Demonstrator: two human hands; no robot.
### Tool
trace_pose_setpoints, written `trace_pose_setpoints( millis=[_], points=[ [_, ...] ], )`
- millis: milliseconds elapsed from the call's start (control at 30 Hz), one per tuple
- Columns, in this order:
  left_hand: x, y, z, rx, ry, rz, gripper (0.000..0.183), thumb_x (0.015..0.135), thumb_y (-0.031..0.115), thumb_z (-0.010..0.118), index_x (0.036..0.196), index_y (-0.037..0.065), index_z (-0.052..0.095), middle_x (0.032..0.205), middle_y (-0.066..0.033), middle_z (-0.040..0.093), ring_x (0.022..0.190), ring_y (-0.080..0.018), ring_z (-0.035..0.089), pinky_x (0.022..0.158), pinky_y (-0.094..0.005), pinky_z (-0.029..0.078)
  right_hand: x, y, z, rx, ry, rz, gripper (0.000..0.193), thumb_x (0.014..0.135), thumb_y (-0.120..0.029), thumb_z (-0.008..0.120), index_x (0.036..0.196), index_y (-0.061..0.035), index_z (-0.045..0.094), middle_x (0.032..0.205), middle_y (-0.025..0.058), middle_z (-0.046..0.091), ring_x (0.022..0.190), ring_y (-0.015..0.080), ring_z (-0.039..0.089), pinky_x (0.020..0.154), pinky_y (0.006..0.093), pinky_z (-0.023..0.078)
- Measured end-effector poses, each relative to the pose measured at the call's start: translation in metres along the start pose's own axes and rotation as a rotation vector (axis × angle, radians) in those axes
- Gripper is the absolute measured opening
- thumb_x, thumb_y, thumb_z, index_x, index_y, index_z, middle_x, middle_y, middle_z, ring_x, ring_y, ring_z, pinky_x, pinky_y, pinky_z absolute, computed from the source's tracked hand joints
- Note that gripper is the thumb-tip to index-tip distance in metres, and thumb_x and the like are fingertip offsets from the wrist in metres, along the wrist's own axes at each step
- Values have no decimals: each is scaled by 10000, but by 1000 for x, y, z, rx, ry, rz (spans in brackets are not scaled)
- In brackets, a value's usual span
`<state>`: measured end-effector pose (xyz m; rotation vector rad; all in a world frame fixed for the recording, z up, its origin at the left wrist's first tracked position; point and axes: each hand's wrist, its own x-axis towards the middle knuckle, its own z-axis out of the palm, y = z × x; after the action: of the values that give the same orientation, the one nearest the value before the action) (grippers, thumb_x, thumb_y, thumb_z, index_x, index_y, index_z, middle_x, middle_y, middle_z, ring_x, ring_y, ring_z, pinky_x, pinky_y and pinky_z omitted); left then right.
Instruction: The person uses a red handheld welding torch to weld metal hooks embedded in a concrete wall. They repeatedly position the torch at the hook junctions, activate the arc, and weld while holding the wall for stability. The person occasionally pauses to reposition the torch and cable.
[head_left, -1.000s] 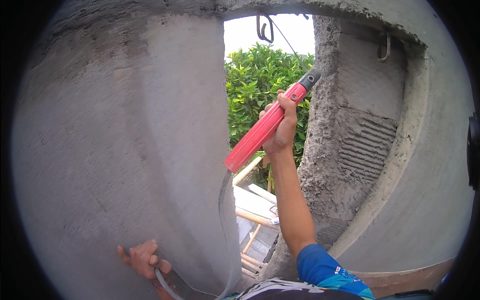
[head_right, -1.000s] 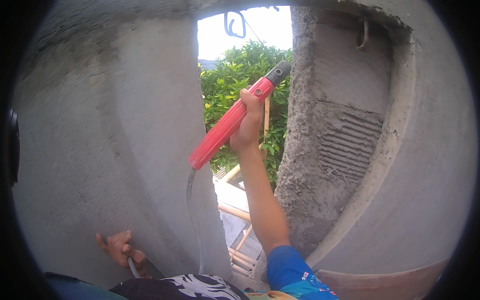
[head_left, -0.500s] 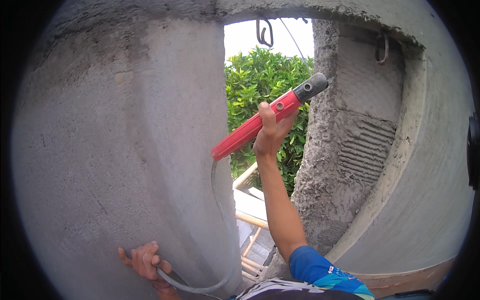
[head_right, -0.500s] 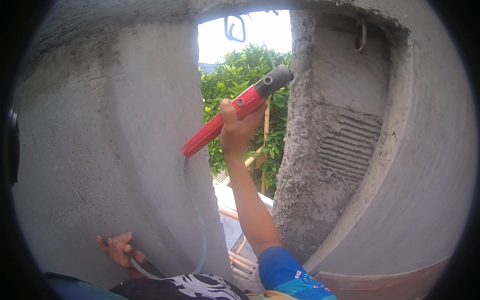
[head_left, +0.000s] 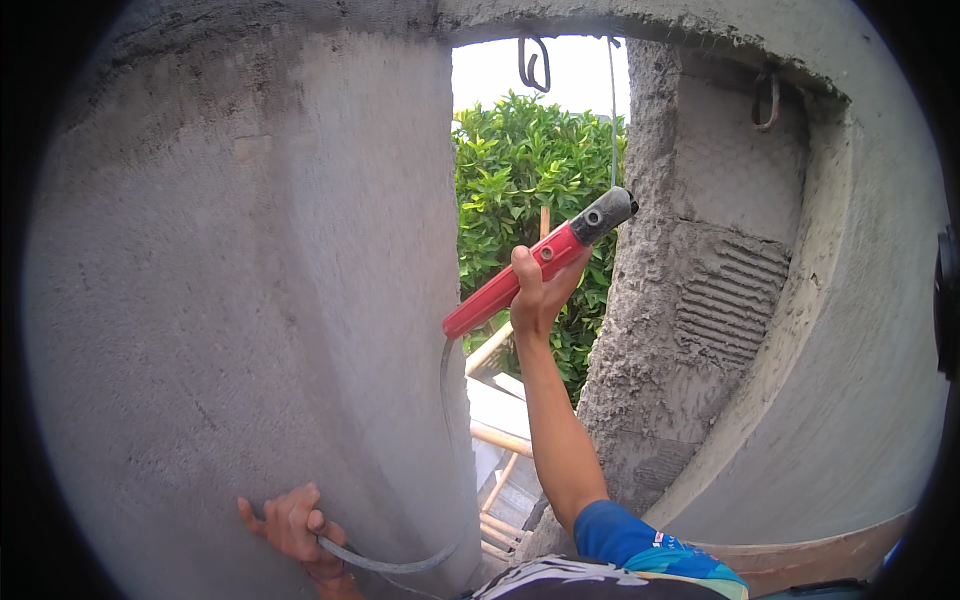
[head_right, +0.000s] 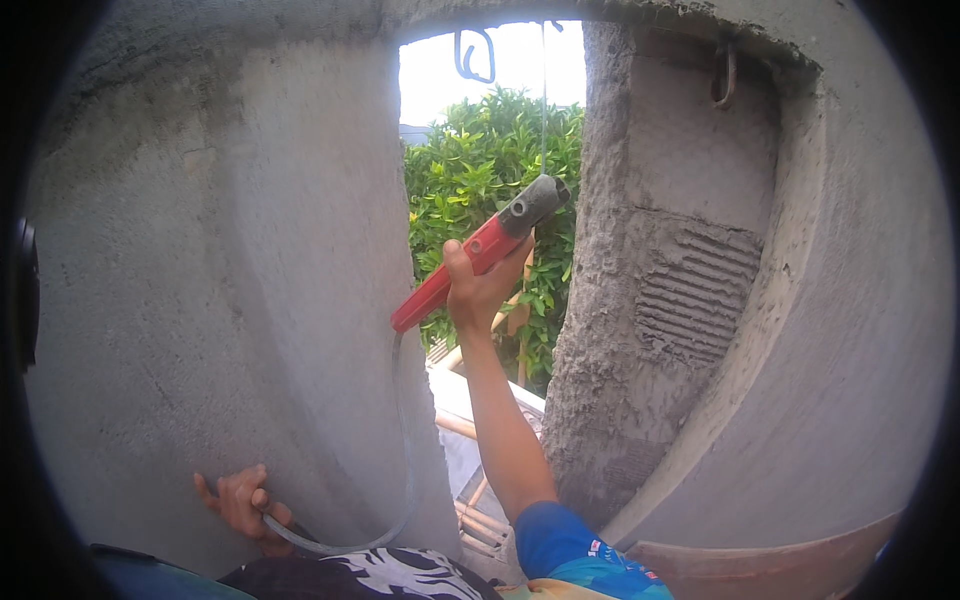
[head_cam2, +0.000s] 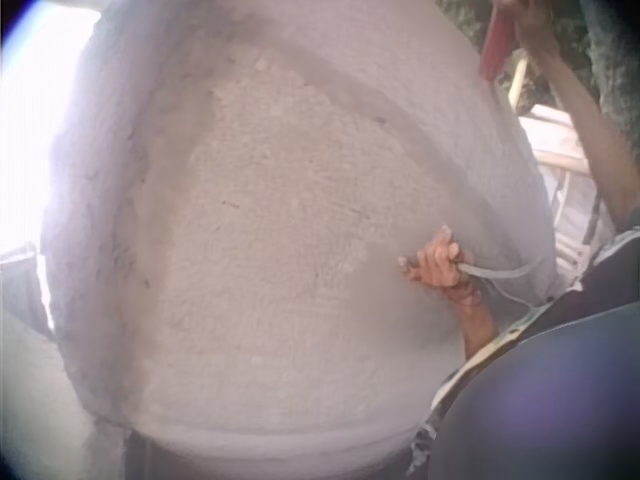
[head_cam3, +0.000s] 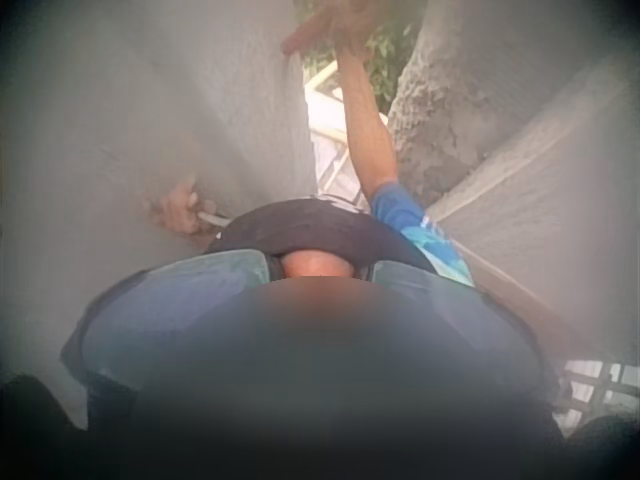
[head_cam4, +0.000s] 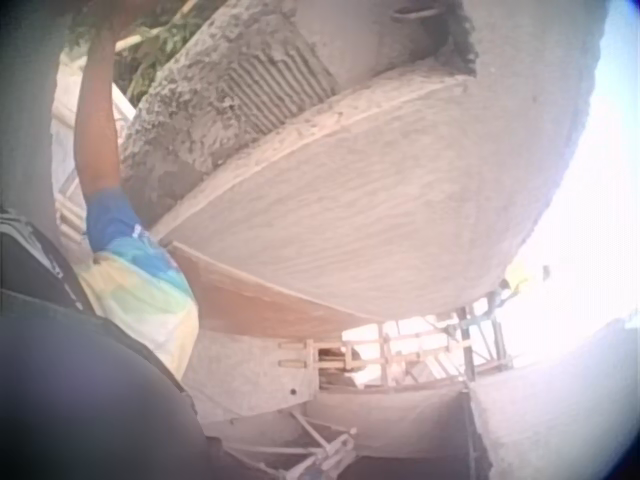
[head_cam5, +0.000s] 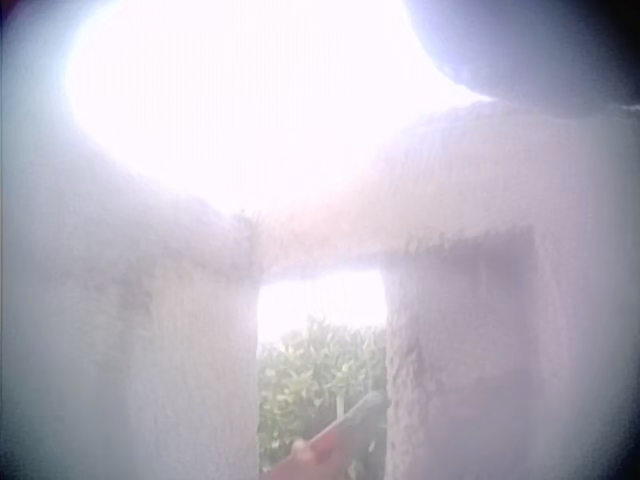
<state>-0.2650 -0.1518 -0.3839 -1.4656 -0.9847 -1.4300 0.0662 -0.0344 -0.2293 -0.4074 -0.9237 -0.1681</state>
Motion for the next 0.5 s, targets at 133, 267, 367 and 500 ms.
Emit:
trace_pose_setpoints(
  millis=[133, 267, 367, 500],
  points=[
    [-5, -3, -1, -2, 2, -8, 468, 1110, 333, 248, 835, 175, 593, 677, 42, 601, 631, -99, 565, 1237, -499, 237, 0, -4, 5, 44, -56, 47, 617, 782, -224, 739, 1272, -48, 409, 984, 53, 484, 911, 174, 535, 856, 351, 461],
    [-7, -3, 1, -43, 21, -18, 464, 1110, 339, 251, 844, 174, 593, 669, 40, 599, 629, -100, 566, 1236, -500, 236, 8, -8, 9, 56, -56, 81, 601, 795, -215, 717, 1277, -36, 406, 989, 49, 460, 914, 166, 510, 928, 365, 439],
    [-6, -2, 1, -48, 21, -19, 460, 1109, 338, 251, 846, 172, 590, 666, 41, 595, 629, -99, 566, 1235, -500, 239, 17, -12, 7, 33, -75, 116, 637, 800, -215, 701, 1323, -16, 397, 1003, 43, 436, 922, 158, 487, 1005, 380, 416],
    [-5, -4, 2, -35, 5, 31, 426, 1090, 231, 236, 859, 98, 569, 614, -14, 552, 551, -113, 520, 1203, -548, 281, 13, -15, 2, 74, -46, 145, 565, 816, -213, 710, 1272, -49, 420, 1008, 49, 466, 929, 168, 508, 885, 347, 441]
  ],
)
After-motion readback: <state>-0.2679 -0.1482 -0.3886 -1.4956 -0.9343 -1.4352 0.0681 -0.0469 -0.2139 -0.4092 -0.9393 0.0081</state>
